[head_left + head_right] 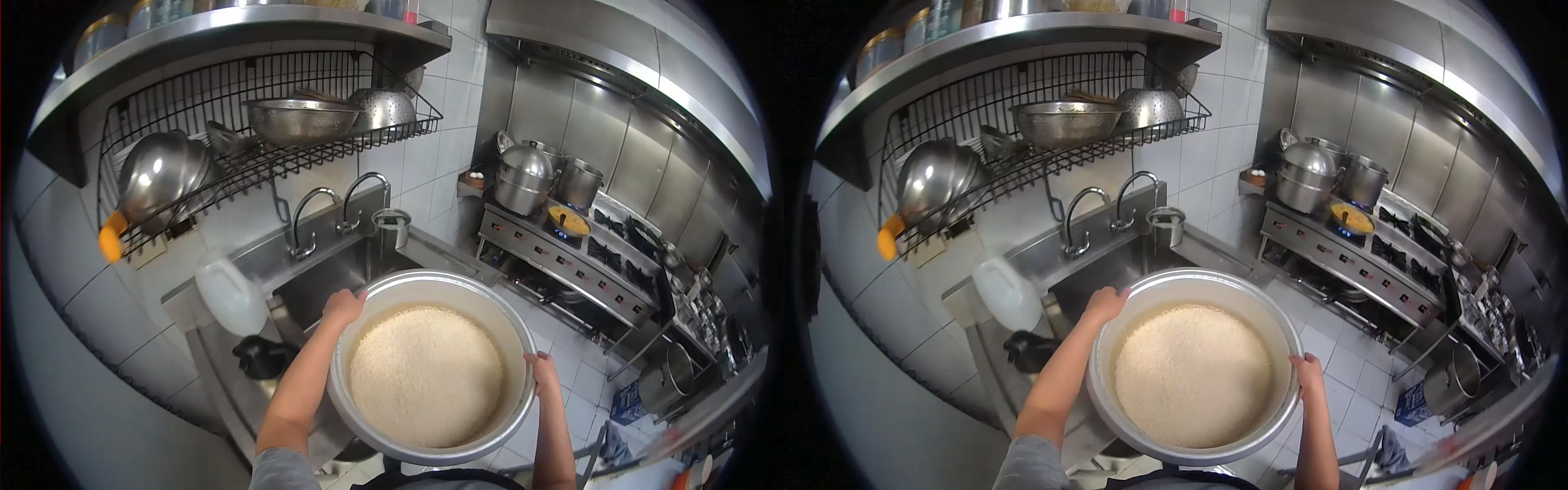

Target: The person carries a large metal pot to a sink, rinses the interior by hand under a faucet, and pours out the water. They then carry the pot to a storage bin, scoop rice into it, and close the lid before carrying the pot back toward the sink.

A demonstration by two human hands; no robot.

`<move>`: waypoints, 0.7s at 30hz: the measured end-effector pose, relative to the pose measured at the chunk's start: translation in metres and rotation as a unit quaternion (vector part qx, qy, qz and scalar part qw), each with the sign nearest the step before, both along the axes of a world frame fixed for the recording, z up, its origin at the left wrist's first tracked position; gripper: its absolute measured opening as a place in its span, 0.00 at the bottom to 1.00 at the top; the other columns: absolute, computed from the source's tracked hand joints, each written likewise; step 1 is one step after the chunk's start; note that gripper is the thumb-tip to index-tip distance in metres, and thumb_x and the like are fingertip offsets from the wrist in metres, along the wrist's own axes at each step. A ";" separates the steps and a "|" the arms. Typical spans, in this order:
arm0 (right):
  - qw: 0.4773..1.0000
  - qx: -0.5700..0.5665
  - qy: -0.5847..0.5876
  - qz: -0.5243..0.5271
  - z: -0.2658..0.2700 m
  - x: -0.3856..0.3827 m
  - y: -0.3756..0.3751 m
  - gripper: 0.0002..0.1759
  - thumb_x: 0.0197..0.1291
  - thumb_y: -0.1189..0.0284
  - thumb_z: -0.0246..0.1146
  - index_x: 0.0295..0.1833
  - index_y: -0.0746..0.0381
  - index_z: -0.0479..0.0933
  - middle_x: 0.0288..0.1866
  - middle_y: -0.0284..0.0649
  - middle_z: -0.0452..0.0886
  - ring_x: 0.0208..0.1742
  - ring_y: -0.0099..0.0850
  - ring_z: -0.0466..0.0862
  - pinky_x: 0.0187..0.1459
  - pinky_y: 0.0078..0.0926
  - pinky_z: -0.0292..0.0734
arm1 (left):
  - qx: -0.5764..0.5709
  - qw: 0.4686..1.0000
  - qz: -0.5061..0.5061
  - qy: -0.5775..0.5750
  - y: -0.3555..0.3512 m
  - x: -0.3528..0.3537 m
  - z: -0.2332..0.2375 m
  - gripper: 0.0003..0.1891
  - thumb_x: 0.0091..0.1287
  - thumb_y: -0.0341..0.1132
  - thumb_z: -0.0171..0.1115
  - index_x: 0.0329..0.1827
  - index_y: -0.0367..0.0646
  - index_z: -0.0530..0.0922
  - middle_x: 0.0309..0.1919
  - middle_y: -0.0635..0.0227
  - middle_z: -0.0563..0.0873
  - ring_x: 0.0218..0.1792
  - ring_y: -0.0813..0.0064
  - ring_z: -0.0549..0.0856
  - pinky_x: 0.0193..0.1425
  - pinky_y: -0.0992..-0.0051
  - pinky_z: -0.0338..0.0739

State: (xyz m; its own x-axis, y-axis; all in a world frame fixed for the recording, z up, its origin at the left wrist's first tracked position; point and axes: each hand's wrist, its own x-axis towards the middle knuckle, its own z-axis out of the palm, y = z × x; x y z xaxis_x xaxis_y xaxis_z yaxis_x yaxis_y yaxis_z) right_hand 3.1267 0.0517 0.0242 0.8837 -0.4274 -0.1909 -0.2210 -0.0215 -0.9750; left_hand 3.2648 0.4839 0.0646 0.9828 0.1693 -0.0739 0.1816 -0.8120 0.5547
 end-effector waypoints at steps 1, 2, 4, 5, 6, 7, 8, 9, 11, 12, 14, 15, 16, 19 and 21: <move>0.998 -0.063 0.015 0.010 -0.017 0.033 -0.017 0.21 0.50 0.72 0.60 0.46 0.77 0.71 0.36 0.50 0.79 0.34 0.39 0.82 0.35 0.33 0.77 | 0.002 1.000 -0.002 0.005 0.000 0.022 -0.004 0.30 0.64 0.55 0.49 0.50 0.33 0.77 0.51 0.44 0.78 0.55 0.50 0.76 0.59 0.59 0.70; 0.992 -0.125 0.032 0.018 -0.030 0.057 -0.026 0.22 0.50 0.71 0.59 0.47 0.78 0.71 0.37 0.52 0.79 0.35 0.41 0.82 0.36 0.34 0.77 | 0.004 1.000 -0.007 0.011 -0.002 0.042 -0.008 0.30 0.64 0.55 0.49 0.50 0.33 0.77 0.51 0.44 0.78 0.54 0.50 0.77 0.58 0.59 0.70; 0.940 -0.340 0.028 0.017 -0.026 0.099 -0.027 0.21 0.53 0.68 0.57 0.46 0.74 0.71 0.37 0.56 0.78 0.37 0.48 0.81 0.40 0.40 0.76 | -0.009 1.000 -0.001 0.009 -0.007 0.076 -0.005 0.29 0.64 0.55 0.49 0.50 0.34 0.77 0.50 0.45 0.78 0.54 0.51 0.77 0.58 0.59 0.71; 0.896 -0.443 0.029 0.019 -0.019 0.117 -0.028 0.20 0.54 0.66 0.56 0.46 0.72 0.71 0.37 0.59 0.78 0.39 0.52 0.81 0.42 0.43 0.75 | -0.016 1.000 0.002 0.009 -0.012 0.090 -0.005 0.29 0.64 0.55 0.49 0.50 0.34 0.77 0.50 0.45 0.78 0.54 0.51 0.77 0.58 0.59 0.71; 0.880 -0.472 0.048 0.012 -0.009 0.132 -0.025 0.20 0.55 0.65 0.55 0.47 0.70 0.71 0.40 0.59 0.77 0.41 0.53 0.80 0.43 0.44 0.75 | -0.018 1.000 0.004 0.009 -0.017 0.106 -0.007 0.29 0.65 0.55 0.49 0.50 0.34 0.77 0.50 0.46 0.78 0.54 0.51 0.77 0.58 0.59 0.71; 0.864 -0.499 0.067 0.006 0.001 0.147 -0.018 0.20 0.56 0.64 0.54 0.49 0.69 0.70 0.43 0.59 0.76 0.44 0.53 0.79 0.45 0.46 0.74 | -0.020 1.000 0.006 0.008 -0.021 0.121 -0.009 0.29 0.65 0.55 0.49 0.50 0.35 0.76 0.51 0.46 0.78 0.54 0.51 0.77 0.57 0.59 0.71; 0.847 -0.525 0.084 0.002 0.009 0.159 -0.013 0.20 0.57 0.64 0.53 0.50 0.67 0.70 0.47 0.59 0.75 0.47 0.54 0.78 0.46 0.47 0.73 | -0.020 1.000 0.010 0.007 -0.024 0.135 -0.010 0.29 0.65 0.55 0.49 0.51 0.35 0.76 0.51 0.46 0.78 0.54 0.51 0.77 0.57 0.59 0.71; 0.844 -0.528 0.097 0.003 0.014 0.170 -0.012 0.20 0.58 0.64 0.53 0.50 0.66 0.70 0.48 0.58 0.75 0.48 0.53 0.78 0.47 0.47 0.73 | -0.020 1.000 0.009 0.015 -0.028 0.147 -0.010 0.29 0.65 0.55 0.48 0.51 0.35 0.75 0.51 0.47 0.78 0.54 0.51 0.77 0.57 0.58 0.71; 0.838 -0.534 0.112 0.008 0.025 0.199 -0.012 0.19 0.59 0.64 0.52 0.51 0.64 0.70 0.50 0.56 0.74 0.50 0.51 0.77 0.49 0.47 0.73 | -0.009 1.000 0.017 -0.001 -0.035 0.169 -0.013 0.28 0.66 0.55 0.47 0.50 0.35 0.76 0.51 0.47 0.79 0.54 0.51 0.77 0.56 0.58 0.71; 0.836 -0.543 0.083 0.010 0.026 0.214 -0.014 0.18 0.59 0.64 0.52 0.50 0.65 0.70 0.49 0.56 0.75 0.49 0.53 0.77 0.49 0.47 0.73 | -0.004 1.000 0.023 -0.008 -0.038 0.177 -0.014 0.28 0.66 0.55 0.47 0.50 0.35 0.76 0.50 0.47 0.79 0.54 0.51 0.77 0.56 0.58 0.72; 0.832 -0.554 0.032 0.013 0.016 0.240 -0.025 0.17 0.60 0.64 0.51 0.48 0.66 0.70 0.45 0.58 0.76 0.46 0.56 0.77 0.48 0.47 0.72 | 0.009 0.999 0.039 -0.009 -0.041 0.185 -0.009 0.28 0.66 0.54 0.46 0.48 0.35 0.77 0.49 0.46 0.79 0.53 0.51 0.78 0.56 0.58 0.72; 0.822 -0.569 0.010 0.034 0.007 0.257 -0.034 0.16 0.60 0.65 0.51 0.47 0.66 0.70 0.44 0.57 0.77 0.46 0.56 0.78 0.48 0.48 0.73 | 0.017 0.999 0.037 -0.007 -0.047 0.188 -0.009 0.28 0.66 0.54 0.46 0.48 0.35 0.78 0.48 0.46 0.80 0.53 0.51 0.78 0.56 0.58 0.72; 0.811 -0.583 -0.005 0.047 -0.001 0.277 -0.048 0.16 0.59 0.65 0.50 0.45 0.66 0.70 0.43 0.56 0.77 0.45 0.55 0.78 0.47 0.48 0.74 | 0.036 0.999 0.020 -0.005 -0.041 0.211 -0.031 0.28 0.67 0.54 0.44 0.46 0.35 0.79 0.47 0.45 0.80 0.52 0.50 0.78 0.56 0.58 0.72; 0.780 -0.620 -0.031 0.080 -0.020 0.330 -0.066 0.15 0.56 0.68 0.52 0.45 0.65 0.73 0.41 0.51 0.79 0.43 0.46 0.81 0.44 0.44 0.76 | 0.097 0.995 0.032 -0.011 -0.031 0.247 -0.060 0.29 0.69 0.53 0.41 0.53 0.33 0.75 0.52 0.45 0.77 0.56 0.49 0.75 0.61 0.59 0.67; 0.783 -0.616 -0.052 0.073 -0.017 0.367 -0.053 0.18 0.51 0.66 0.60 0.47 0.62 0.73 0.46 0.46 0.80 0.45 0.42 0.82 0.44 0.39 0.78 | 0.102 0.981 -0.058 -0.156 -0.098 0.314 -0.113 0.32 0.69 0.53 0.41 0.64 0.32 0.64 0.61 0.46 0.69 0.64 0.55 0.67 0.68 0.65 0.59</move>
